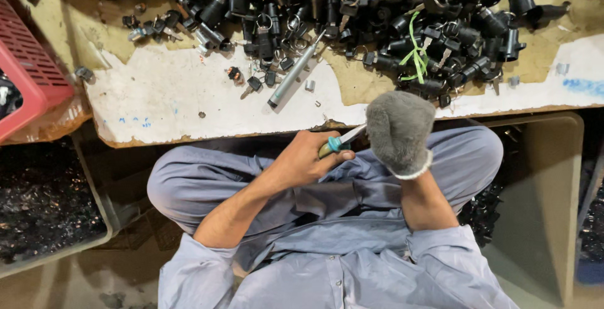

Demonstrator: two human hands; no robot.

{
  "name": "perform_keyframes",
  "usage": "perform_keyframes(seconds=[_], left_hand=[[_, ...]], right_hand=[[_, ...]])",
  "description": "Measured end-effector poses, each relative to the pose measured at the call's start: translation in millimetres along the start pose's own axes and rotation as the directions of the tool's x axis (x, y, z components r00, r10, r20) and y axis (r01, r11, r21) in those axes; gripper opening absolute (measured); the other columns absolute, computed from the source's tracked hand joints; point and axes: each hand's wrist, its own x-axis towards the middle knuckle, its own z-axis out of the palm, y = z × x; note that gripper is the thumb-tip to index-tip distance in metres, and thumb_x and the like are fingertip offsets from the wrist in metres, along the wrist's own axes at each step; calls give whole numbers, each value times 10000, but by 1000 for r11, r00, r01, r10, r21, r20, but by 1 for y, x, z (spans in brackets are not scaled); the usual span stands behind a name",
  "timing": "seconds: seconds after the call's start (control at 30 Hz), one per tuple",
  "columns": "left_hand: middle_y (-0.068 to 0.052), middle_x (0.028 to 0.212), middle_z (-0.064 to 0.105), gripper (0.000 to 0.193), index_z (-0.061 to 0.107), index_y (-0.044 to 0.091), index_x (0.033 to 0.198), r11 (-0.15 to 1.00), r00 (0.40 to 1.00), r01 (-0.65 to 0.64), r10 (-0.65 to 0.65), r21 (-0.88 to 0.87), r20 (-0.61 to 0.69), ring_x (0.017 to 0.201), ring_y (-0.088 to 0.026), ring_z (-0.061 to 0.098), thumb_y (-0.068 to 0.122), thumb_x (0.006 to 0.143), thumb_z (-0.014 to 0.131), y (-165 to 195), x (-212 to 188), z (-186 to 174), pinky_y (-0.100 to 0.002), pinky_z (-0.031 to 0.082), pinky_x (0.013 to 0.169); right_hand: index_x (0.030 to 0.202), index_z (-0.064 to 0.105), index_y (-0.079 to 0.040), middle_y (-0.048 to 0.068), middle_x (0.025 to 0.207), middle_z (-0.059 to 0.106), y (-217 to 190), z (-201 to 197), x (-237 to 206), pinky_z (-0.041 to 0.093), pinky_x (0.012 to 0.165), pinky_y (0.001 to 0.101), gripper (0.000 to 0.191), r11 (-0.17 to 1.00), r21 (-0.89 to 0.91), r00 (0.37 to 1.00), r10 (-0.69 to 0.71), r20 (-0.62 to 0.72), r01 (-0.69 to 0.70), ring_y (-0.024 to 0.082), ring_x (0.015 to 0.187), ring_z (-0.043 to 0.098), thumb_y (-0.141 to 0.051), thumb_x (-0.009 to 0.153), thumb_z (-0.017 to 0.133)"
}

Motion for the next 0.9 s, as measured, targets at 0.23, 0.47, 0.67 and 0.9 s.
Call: perform_keyframes(seconds=[0.23,0.47,0.67,0.9], left_hand=[[-110,565,458,348,626,12,864,992,993,47,-59,-121,-100,572,-176,358,324,985,722,-7,-1,22,-359,402,509],[-124,560,488,306,665,20,929,993,975,64,-84,-100,-207,515,-199,390,320,965,716,-11,4,34,-366,416,502],[-154,573,501,322,696,7,969,991,961,120,-132,-62,-242,528,-232,369,328,969,722,-12,7,39,-378,423,521],[-135,598,509,298,702,4,1061,991,956,73,-101,-112,-276,589,-168,374,293,989,699,-15,7,48,-351,441,544]], right_hand=[[689,594,-59,70,619,509,0,19,8,372,550,352,379,990,67,984,128,-121,-120,223,536,489,-217,887,877],[686,565,-16,69,618,487,8,34,6,341,544,347,392,957,120,944,281,-170,-263,186,530,440,-146,933,840],[693,543,-12,71,620,459,17,47,2,321,553,347,409,958,117,931,283,-228,-263,183,538,419,-155,967,811],[697,536,-13,62,619,458,23,55,0,318,538,341,412,947,147,916,316,-249,-287,170,532,422,-162,970,806]])
